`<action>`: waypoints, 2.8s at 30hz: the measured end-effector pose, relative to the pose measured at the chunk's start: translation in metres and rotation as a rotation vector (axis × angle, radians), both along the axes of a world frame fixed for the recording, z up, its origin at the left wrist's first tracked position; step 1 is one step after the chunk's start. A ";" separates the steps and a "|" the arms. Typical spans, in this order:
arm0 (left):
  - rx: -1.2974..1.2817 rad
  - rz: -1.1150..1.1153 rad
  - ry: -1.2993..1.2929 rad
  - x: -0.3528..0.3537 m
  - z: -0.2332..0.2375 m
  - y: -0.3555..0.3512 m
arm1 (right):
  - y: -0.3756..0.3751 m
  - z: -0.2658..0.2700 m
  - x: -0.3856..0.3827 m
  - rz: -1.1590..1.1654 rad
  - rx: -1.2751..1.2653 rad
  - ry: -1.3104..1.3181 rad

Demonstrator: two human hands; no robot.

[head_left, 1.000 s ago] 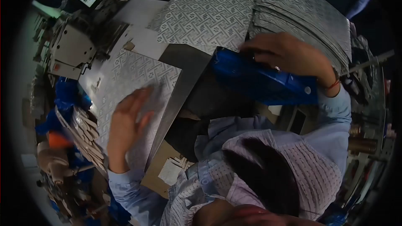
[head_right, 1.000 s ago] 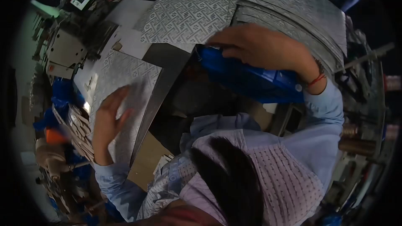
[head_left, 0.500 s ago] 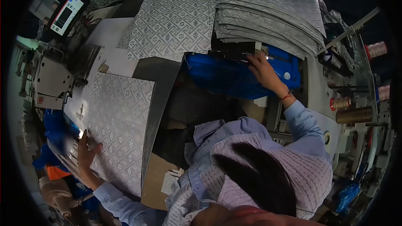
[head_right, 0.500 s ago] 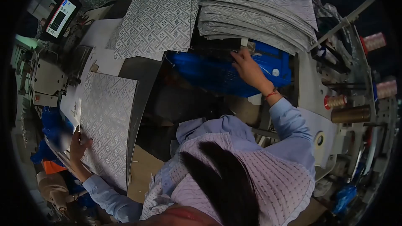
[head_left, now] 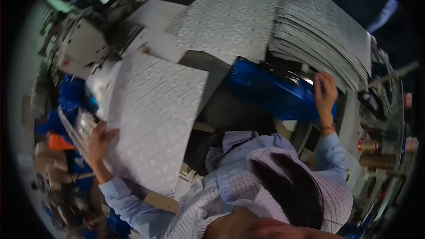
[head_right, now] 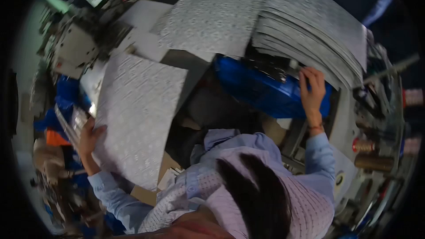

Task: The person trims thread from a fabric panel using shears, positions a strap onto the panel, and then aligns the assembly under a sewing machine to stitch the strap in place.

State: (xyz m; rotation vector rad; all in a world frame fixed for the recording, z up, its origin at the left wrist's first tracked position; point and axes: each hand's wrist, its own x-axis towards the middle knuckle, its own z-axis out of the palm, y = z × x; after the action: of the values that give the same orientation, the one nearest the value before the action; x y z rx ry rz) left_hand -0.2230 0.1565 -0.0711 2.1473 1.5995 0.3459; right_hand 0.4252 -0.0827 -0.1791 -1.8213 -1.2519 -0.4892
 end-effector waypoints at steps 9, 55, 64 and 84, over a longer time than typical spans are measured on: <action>0.193 -0.570 0.373 0.120 0.098 -0.113 | 0.179 0.250 -0.177 1.234 -0.368 -0.753; 0.399 -0.002 0.373 0.057 -0.003 0.109 | 0.562 0.093 -0.210 1.496 -0.393 -0.716; 0.477 -0.064 0.214 0.027 -0.044 0.134 | 0.553 0.058 -0.189 1.409 -0.247 -0.668; 0.262 0.197 0.059 -0.045 -0.077 0.222 | 0.679 0.042 -0.232 1.080 -0.129 -0.805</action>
State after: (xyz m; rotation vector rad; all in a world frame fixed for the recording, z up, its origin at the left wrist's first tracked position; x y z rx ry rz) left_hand -0.2675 0.3785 -0.1485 2.2090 1.8961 0.5890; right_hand 0.1928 0.5962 -0.1370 -0.7561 -2.5848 -0.5070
